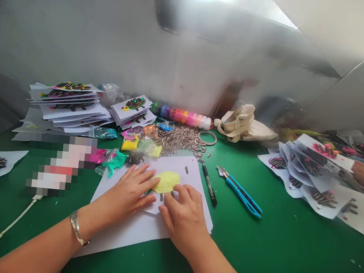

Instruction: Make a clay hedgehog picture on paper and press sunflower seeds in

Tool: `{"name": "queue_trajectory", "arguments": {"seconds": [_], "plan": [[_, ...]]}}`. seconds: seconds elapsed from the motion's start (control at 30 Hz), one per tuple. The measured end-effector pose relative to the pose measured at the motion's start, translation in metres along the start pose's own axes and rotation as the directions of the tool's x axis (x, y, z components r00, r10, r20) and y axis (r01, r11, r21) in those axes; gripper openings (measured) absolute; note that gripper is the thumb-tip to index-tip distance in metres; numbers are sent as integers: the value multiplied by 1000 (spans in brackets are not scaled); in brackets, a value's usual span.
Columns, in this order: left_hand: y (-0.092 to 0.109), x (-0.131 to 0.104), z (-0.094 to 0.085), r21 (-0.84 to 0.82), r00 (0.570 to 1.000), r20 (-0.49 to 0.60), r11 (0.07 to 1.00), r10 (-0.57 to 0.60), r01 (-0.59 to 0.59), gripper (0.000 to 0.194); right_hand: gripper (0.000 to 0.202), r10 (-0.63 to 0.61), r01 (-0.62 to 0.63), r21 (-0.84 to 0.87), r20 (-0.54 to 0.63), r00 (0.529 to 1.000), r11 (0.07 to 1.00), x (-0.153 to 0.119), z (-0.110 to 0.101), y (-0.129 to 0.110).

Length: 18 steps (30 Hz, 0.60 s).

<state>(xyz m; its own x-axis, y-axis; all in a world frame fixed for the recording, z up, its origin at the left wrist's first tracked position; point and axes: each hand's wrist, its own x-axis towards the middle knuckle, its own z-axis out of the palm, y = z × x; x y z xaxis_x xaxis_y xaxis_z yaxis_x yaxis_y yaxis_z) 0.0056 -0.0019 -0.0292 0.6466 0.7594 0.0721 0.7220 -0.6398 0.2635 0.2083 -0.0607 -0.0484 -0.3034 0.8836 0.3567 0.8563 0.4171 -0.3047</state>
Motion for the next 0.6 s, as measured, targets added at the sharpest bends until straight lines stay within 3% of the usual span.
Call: {"name": "queue_trajectory", "arguments": {"seconds": [0.6], "plan": [[-5,-2,-4,-7,1000,-6,1000,-12,12,41,23,86,-73,182,-60,994,981,0,4,12]]}}
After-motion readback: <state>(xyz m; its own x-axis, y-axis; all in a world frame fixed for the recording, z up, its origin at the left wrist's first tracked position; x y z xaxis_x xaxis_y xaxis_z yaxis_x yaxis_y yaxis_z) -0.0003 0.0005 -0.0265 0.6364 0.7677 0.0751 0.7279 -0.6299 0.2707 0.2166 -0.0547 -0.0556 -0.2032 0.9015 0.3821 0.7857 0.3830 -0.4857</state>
